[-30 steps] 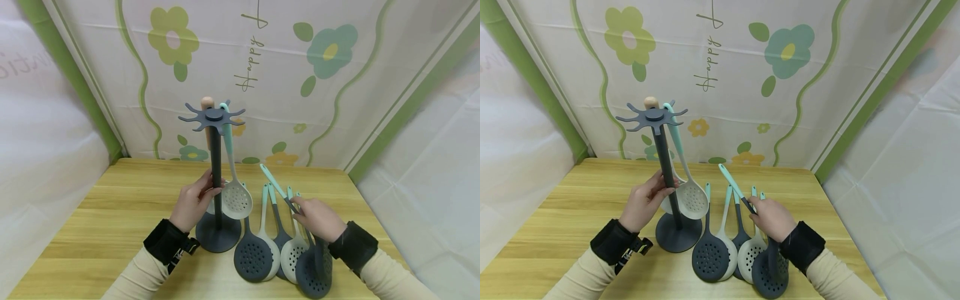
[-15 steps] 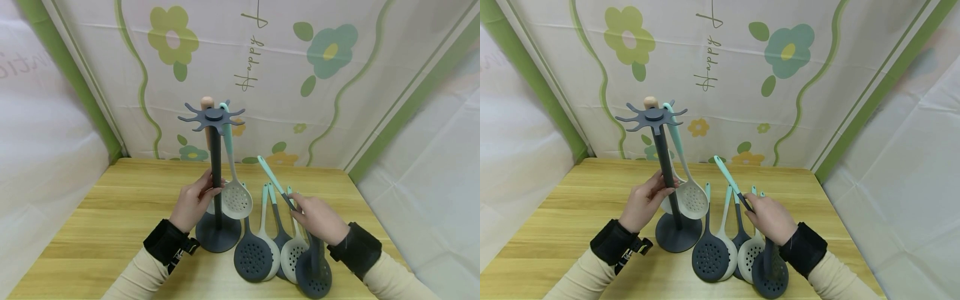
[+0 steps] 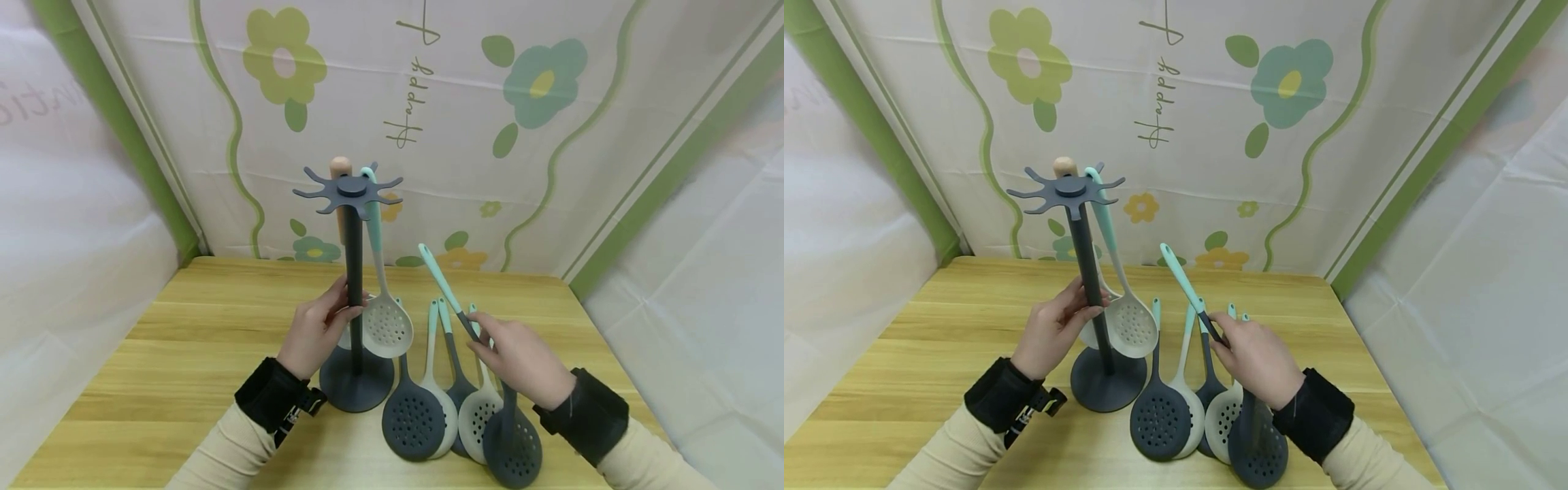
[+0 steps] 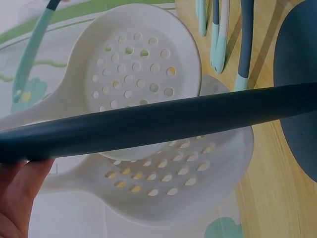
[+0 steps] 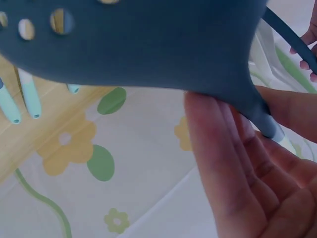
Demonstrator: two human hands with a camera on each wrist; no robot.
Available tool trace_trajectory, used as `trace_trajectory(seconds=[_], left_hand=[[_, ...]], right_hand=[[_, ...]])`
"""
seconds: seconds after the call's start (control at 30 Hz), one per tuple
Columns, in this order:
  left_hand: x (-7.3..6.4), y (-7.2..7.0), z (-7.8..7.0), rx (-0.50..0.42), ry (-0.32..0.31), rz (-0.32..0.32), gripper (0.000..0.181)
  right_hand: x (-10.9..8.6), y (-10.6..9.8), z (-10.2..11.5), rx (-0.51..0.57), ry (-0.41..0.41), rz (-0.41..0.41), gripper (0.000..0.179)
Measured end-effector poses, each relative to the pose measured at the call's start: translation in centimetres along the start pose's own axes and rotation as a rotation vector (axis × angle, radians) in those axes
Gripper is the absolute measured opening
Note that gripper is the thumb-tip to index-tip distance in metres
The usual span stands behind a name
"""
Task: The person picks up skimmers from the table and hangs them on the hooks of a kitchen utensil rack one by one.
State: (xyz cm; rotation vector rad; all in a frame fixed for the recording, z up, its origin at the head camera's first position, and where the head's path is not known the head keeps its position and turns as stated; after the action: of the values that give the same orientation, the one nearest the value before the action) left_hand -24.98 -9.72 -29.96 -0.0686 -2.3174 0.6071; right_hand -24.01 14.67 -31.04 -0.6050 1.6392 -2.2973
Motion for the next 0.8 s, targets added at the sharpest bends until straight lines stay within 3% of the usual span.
trace_trajectory(seconds=[0.27,0.6,0.8], left_hand=[[0.0,0.0,0.0,0.0,-0.008,0.004,0.041],[-0.1,-0.1,-0.1,0.0,0.005,-0.002,0.045],[-0.1,0.0,0.0,0.002,-0.002,0.0,0.046]], right_hand=[[0.2,-0.9,1.0,0.03,-0.035,-0.072,0.034],[0.6,-1.5,1.3,0.083,-0.003,-0.089,0.034],[0.8,-2.0,1.9,0.107,-0.041,-0.13,0.035]])
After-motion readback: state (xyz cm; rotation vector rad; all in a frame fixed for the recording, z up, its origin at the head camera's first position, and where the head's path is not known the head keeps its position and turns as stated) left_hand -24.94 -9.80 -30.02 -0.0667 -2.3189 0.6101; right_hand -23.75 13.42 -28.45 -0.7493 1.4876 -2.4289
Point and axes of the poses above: each hand's wrist, its own x-axis towards the middle knuckle, its own y-axis out of the palm, z = x × y, the point moved 10 cm from there along x, towards the middle knuckle, and after that the axes turned 1 degree about z, right-handed, at the moved point
